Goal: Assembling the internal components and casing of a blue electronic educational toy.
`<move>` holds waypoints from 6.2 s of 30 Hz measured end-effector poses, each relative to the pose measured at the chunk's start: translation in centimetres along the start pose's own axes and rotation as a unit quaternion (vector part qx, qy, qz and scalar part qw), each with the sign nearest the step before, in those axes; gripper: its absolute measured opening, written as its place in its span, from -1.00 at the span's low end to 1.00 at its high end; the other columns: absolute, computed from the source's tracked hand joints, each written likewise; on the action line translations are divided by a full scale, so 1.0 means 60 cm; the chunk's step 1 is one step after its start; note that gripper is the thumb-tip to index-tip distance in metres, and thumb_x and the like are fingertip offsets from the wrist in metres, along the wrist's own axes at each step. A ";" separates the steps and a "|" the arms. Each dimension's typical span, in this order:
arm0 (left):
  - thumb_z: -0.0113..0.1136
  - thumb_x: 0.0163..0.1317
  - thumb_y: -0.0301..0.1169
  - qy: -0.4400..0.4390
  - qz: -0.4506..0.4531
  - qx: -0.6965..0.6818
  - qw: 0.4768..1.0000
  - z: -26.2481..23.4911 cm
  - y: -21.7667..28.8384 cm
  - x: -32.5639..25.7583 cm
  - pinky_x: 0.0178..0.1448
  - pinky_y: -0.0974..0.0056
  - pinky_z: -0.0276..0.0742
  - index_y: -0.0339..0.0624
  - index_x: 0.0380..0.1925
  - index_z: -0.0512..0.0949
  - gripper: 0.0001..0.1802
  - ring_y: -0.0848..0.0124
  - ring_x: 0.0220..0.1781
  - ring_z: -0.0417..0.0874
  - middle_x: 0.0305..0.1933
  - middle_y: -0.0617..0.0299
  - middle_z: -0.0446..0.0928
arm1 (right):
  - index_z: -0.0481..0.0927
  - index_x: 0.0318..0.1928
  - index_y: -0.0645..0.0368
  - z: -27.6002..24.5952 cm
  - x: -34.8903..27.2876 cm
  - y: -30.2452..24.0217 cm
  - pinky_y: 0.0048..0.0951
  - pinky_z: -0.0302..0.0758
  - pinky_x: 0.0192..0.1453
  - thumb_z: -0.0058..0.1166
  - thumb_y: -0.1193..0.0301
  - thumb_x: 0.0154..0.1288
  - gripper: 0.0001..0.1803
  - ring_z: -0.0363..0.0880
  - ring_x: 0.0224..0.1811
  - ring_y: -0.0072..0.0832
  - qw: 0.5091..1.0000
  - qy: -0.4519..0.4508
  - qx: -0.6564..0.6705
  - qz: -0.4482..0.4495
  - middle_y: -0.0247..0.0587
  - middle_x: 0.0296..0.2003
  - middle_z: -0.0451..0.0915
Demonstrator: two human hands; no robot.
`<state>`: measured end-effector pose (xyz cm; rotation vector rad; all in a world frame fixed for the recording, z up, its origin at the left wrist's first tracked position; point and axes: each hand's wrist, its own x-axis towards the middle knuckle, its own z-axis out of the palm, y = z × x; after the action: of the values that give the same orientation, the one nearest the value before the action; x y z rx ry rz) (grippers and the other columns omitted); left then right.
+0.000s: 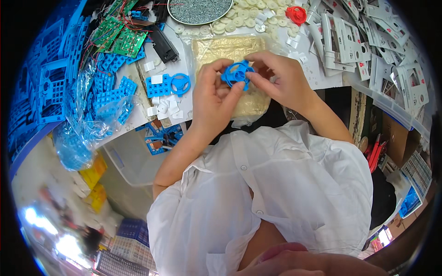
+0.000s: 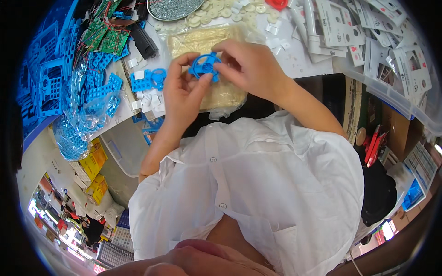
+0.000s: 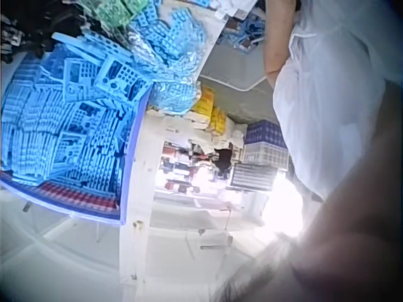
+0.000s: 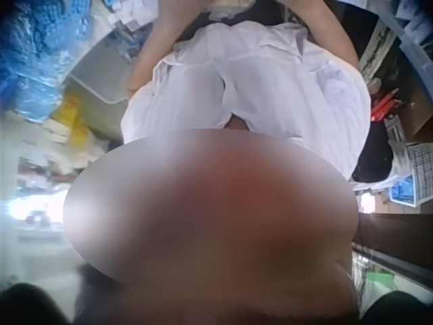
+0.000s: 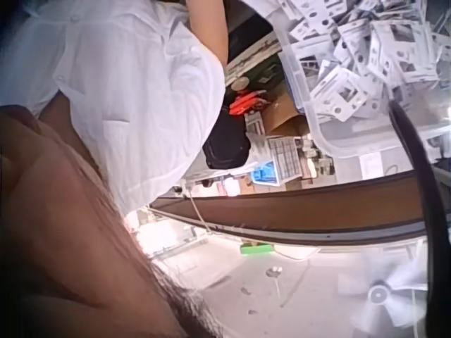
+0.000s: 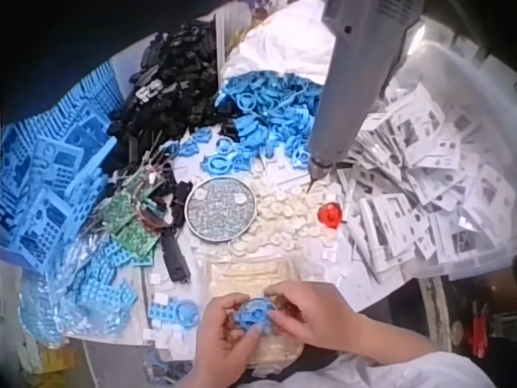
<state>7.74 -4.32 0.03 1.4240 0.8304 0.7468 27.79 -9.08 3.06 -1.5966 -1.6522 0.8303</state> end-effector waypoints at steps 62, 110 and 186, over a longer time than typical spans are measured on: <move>0.20 0.50 -0.30 0.326 0.183 -0.209 0.904 -0.564 0.251 0.211 0.14 -0.06 0.73 -0.36 0.02 0.53 -0.69 0.10 0.10 0.70 0.06 -0.11 0.62 | 0.42 0.29 0.54 -0.303 -0.062 0.070 -0.10 0.52 0.31 -0.02 0.51 0.26 -0.42 0.46 0.35 0.04 0.867 0.418 0.238 -0.126 0.49 0.35 0.37; 0.08 0.36 -0.29 0.103 -0.081 -0.399 0.908 -0.076 0.058 0.000 0.06 0.11 0.79 -0.46 0.27 0.42 -0.43 0.12 -0.02 0.81 0.07 -0.17 0.68 | 0.60 -0.25 0.22 0.043 -0.001 -0.016 -0.54 0.49 0.09 0.25 0.43 0.44 -0.86 0.53 0.06 -0.57 0.919 0.076 0.382 0.051 -0.18 0.19 0.48; 0.08 0.34 -0.58 0.202 -0.011 0.049 0.978 -0.091 0.110 -0.072 0.35 0.24 0.45 -0.36 0.51 0.22 -0.29 0.35 0.24 0.57 0.30 0.02 0.50 | 0.24 0.37 0.24 0.096 -0.029 -0.076 -0.38 0.43 0.40 0.09 0.70 0.42 -0.43 0.45 0.31 -0.42 0.814 0.074 0.575 0.017 -0.11 0.31 0.31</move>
<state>1.15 -4.94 6.98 1.3667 1.2082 1.0074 20.48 -10.95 3.54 -0.7608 -0.6702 1.3191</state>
